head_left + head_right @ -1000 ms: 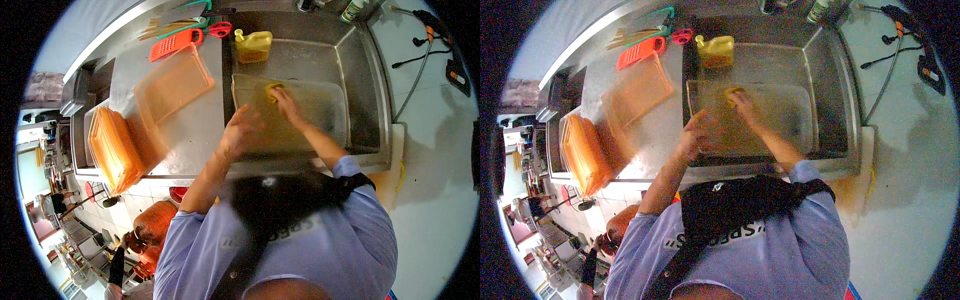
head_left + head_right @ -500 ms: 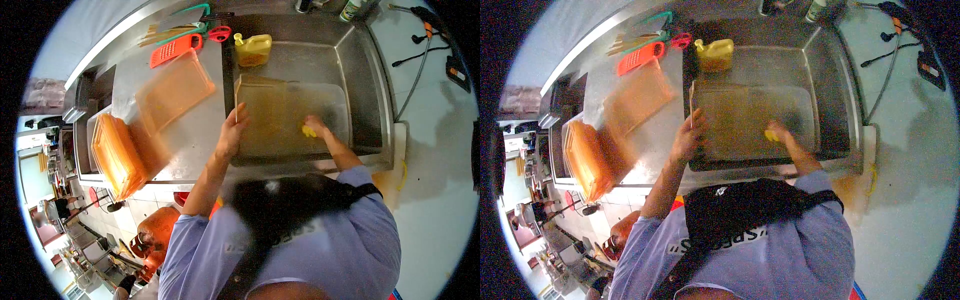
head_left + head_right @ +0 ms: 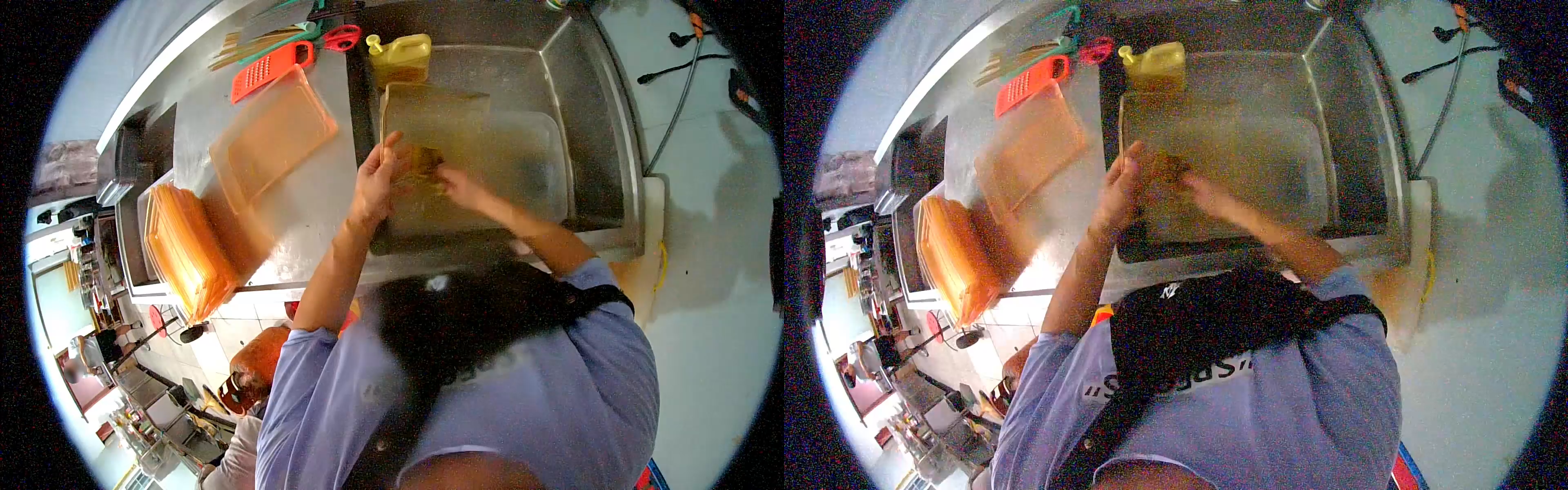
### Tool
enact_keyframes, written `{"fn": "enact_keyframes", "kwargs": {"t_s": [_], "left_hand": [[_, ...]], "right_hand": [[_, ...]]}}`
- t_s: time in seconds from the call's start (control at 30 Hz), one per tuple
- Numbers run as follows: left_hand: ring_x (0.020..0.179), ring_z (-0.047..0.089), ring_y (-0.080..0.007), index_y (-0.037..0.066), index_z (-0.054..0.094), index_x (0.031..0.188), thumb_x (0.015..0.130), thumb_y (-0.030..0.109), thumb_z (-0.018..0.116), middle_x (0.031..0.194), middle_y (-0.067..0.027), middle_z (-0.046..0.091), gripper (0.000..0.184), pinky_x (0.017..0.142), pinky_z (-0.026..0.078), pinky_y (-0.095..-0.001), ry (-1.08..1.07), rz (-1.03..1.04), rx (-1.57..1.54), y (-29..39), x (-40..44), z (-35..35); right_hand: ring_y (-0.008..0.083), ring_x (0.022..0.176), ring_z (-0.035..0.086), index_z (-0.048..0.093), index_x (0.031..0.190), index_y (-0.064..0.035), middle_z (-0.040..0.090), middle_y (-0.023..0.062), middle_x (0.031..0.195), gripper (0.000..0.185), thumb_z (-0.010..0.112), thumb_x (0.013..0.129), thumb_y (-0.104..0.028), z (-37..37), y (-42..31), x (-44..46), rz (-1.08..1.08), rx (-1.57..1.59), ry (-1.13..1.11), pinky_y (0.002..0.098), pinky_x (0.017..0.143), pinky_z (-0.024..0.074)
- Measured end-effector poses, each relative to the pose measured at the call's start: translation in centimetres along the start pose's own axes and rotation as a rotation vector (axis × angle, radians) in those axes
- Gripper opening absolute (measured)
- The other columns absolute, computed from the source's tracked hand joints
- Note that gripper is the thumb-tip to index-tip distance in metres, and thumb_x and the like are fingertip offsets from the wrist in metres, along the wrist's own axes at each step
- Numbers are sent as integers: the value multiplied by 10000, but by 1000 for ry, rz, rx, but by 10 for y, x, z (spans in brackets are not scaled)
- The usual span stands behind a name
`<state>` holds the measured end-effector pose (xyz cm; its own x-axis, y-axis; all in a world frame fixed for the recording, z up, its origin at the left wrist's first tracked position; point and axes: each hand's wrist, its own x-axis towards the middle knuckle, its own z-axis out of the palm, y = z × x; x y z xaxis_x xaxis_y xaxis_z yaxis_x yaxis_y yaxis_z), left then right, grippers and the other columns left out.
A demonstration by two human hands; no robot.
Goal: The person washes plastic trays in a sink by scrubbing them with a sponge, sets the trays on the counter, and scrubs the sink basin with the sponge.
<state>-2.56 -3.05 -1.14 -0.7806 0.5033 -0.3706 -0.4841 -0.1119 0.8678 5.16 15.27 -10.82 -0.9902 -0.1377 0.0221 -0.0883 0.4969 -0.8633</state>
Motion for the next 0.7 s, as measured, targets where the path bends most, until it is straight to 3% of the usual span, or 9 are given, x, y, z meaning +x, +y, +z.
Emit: {"fn": "enact_keyframes", "kwargs": {"t_s": [0.07, 0.1, 0.17, 0.23, 0.43, 0.47, 0.53, 0.63, 0.7], "left_hand": [[1083, 503, -211, 122, 373, 1312, 924, 371, 417, 1246, -60, 489, 463, 739, 469, -372, -5, 6, 3, 7, -5, 0], [1097, 496, -214, 122, 376, 1310, 924, 374, 416, 1243, -56, 490, 462, 734, 467, -375, -11, 16, 4, 11, -5, 0], [1116, 480, -225, 125, 374, 1312, 927, 374, 406, 1259, -62, 477, 460, 750, 462, -390, 17, 39, 123, 18, -9, 0], [1132, 467, -234, 131, 371, 1316, 929, 376, 400, 1279, -71, 460, 459, 767, 459, -401, 30, 37, 166, 15, -13, -5], [1150, 452, -244, 161, 360, 1328, 921, 382, 416, 1318, -92, 419, 466, 800, 451, -418, 83, -76, 94, 21, -23, -11], [1153, 450, -246, 164, 361, 1328, 919, 381, 422, 1317, -92, 420, 466, 800, 451, -421, 74, -86, 60, 17, -24, -11], [1081, 477, -213, 179, 365, 1323, 915, 367, 439, 1257, -68, 457, 455, 758, 465, -387, 52, -76, 42, 10, -21, -9], [936, 540, -152, 187, 369, 1315, 911, 339, 460, 1153, -31, 524, 441, 687, 493, -316, 35, -49, 56, 5, -19, -1], [945, 546, -166, 160, 364, 1316, 913, 335, 456, 1180, -50, 512, 449, 709, 490, -321, 35, -67, 38, 10, -22, 9]], "right_hand": [[278, 954, 553, 530, 1076, -4, 575, 173, 1044, 315, 472, 770, 45, -35, 31, 1, 199, -200, -160, 373, 799, 445], [272, 953, 552, 538, 1061, 3, 576, 172, 1038, 301, 486, 767, 32, -48, 27, -8, 220, -90, -86, 367, 819, 438], [256, 945, 552, 552, 1037, 10, 582, 165, 1016, 270, 505, 771, 3, -67, 37, -27, 274, -229, -65, 358, 840, 428], [238, 932, 552, 562, 1017, 9, 589, 153, 986, 239, 514, 787, -31, -68, 76, -49, 334, -725, -164, 352, 842, 423], [181, 871, 565, 576, 1016, -25, 595, 77, 943, 244, 573, 817, -167, -64, 160, -39, 760, 522, 73, 328, 765, 456], [171, 848, 575, 575, 1030, -39, 602, 58, 924, 257, 576, 830, -200, -85, 96, -18, 601, 277, 2, 315, 741, 462], [176, 868, 581, 572, 1044, -63, 615, 59, 935, 234, 555, 837, -171, -107, -4, 12, 450, 123, 164, 307, 751, 454], [187, 899, 582, 570, 1055, -86, 616, 76, 979, 242, 557, 827, -168, -97, 3, 49, 272, -184, 324, 310, 755, 453], [211, 919, 586, 563, 1041, -69, 620, 89, 985, 242, 562, 803, -116, -80, -2, 53, 285, -22, 364, 320, 777, 454]]}}
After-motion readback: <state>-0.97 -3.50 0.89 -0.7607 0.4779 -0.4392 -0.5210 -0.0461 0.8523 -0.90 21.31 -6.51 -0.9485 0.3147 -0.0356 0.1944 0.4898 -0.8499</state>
